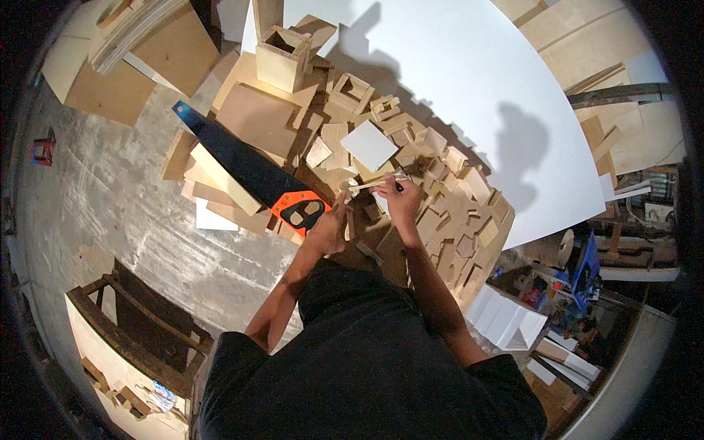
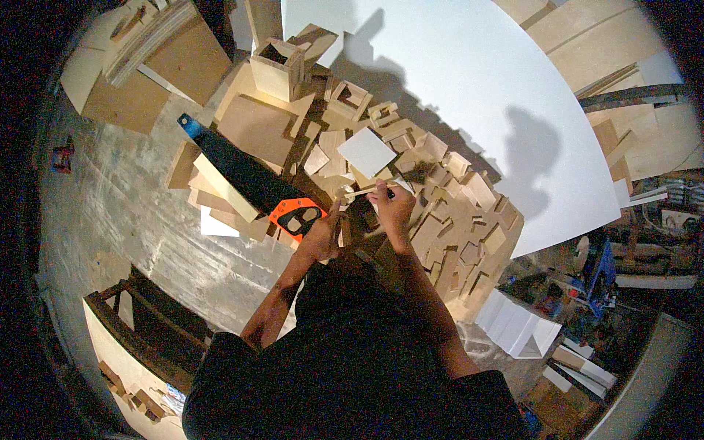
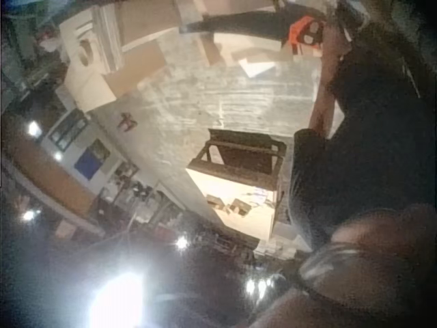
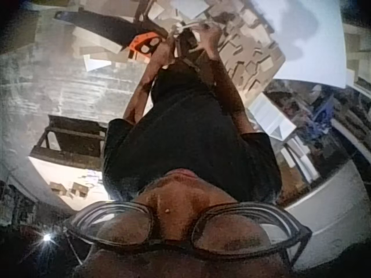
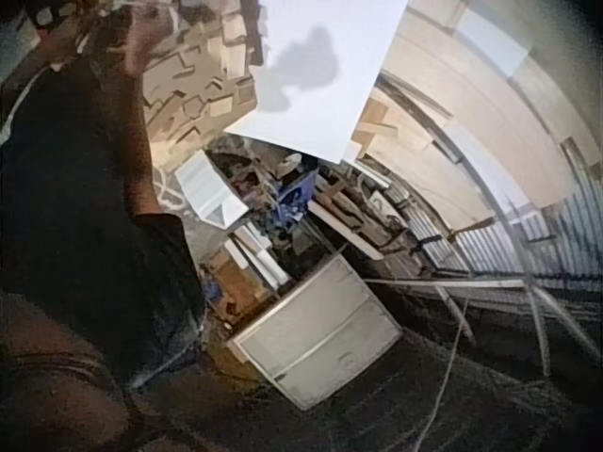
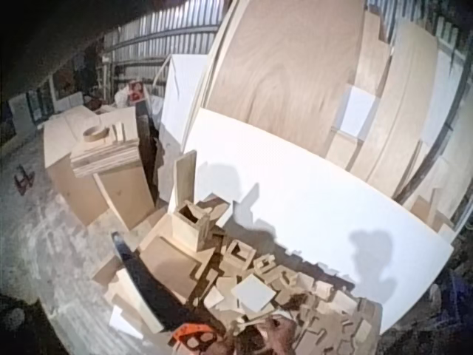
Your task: The person joins small pieces of wood together by hand at a workbench.
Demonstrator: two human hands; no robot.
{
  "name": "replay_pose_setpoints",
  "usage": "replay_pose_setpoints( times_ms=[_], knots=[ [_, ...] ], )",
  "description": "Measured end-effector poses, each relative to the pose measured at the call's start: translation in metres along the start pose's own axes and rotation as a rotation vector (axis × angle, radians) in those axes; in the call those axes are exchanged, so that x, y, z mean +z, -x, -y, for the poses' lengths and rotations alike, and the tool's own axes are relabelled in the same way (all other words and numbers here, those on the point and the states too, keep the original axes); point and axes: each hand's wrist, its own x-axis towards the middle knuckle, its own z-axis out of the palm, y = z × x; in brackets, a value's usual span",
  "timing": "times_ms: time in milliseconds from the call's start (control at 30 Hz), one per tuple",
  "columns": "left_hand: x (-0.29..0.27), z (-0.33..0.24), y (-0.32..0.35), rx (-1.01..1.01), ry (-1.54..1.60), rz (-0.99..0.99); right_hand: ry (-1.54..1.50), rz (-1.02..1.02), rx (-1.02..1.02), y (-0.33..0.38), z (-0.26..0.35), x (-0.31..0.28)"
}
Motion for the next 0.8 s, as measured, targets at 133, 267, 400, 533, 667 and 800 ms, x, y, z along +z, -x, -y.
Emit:
replay_pose_setpoints(
  times_ms=[133, 267, 400, 533, 667, 800],
  knots=[
    [0.005, 0.003, 0.0, 0.057, 0.012, -0.033, -0.088, -0.035, 0.063, -0.003, -0.003, -0.012],
    [0.005, 0.007, -0.001, 0.006, 0.013, -0.029, -0.142, -0.095, 0.123, -0.004, 0.0, -0.022],
    [0.005, 0.009, 0.001, 0.042, 0.045, -0.061, -0.237, -0.133, 0.129, -0.002, 0.003, -0.038],
    [-0.001, 0.002, 0.009, 0.038, 0.017, -0.061, -0.291, -0.154, 0.123, 0.005, 0.013, -0.063],
    [-0.003, -0.006, 0.022, 0.149, 0.137, -0.229, -0.419, -0.195, 0.142, 0.014, 0.021, -0.089],
    [-0.015, -0.025, 0.041, 0.091, 0.3, -0.334, -0.478, -0.196, 0.143, 0.034, 0.05, -0.107]
  ],
)
